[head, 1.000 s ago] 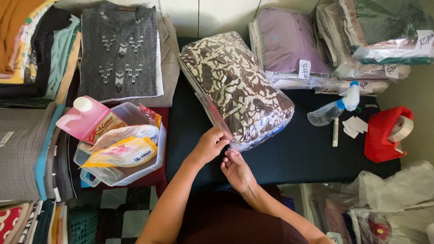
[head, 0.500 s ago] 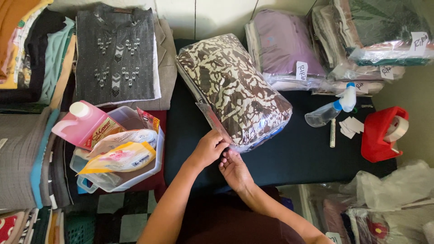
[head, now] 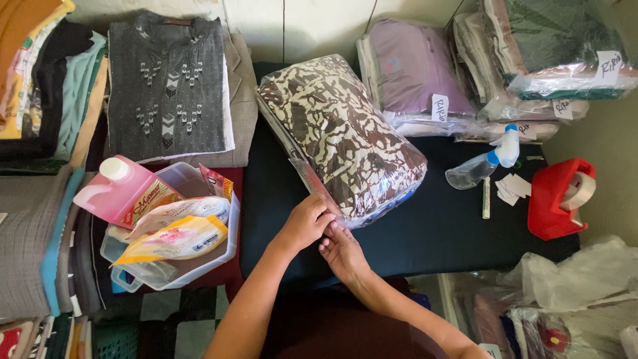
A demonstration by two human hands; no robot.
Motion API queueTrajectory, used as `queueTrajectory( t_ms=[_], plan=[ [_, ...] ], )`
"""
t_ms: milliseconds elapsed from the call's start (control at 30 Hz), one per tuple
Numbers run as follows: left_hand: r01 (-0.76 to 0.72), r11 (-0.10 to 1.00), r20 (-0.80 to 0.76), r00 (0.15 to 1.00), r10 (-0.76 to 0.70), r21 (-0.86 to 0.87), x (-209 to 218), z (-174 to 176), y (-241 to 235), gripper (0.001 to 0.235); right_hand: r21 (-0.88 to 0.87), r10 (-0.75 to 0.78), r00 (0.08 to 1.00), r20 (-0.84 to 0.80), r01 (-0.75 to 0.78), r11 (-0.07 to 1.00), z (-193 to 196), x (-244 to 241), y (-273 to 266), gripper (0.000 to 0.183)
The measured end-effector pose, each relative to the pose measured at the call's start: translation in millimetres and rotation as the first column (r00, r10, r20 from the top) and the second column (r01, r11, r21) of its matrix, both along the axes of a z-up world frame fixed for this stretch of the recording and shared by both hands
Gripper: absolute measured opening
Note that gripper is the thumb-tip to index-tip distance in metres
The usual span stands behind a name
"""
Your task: Bagging a folded garment into a plastic sleeve, securing it with tape, and writing a name on a label.
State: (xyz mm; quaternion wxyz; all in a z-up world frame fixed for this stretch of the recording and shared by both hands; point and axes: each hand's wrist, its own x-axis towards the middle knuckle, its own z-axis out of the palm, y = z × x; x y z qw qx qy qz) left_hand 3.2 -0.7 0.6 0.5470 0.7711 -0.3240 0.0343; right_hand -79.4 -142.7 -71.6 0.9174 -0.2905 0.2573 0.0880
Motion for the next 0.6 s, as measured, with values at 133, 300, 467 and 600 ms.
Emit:
queueTrajectory(
  t_ms=[133, 300, 467, 600],
  plan=[
    [0.026, 0.999, 0.002, 1.0, -0.026, -0.022, 0, 1, 0, 0.005, -0.064, 0.042, 0.996, -0.078, -0.047, 0.997, 0, 6, -2, 0.016],
    [0.032, 0.999, 0.003, 0.999, -0.032, -0.041, 0, 11, 0, 0.006, -0.137, 0.134, 0.972, -0.192, -0.162, 0.977, -27, 18, -8, 0.018],
    [0.019, 1.0, 0.015, 1.0, -0.018, -0.019, 1, 7, -1, 0.008, -0.199, 0.264, 0.942, -0.208, -0.305, 0.931, -11, 15, -6, 0.025],
    [0.001, 1.0, 0.014, 1.0, -0.002, 0.004, 1, 1, -1, 0.01, -0.184, 0.254, 0.931, -0.263, -0.307, 0.934, -12, 20, -7, 0.034]
  ],
)
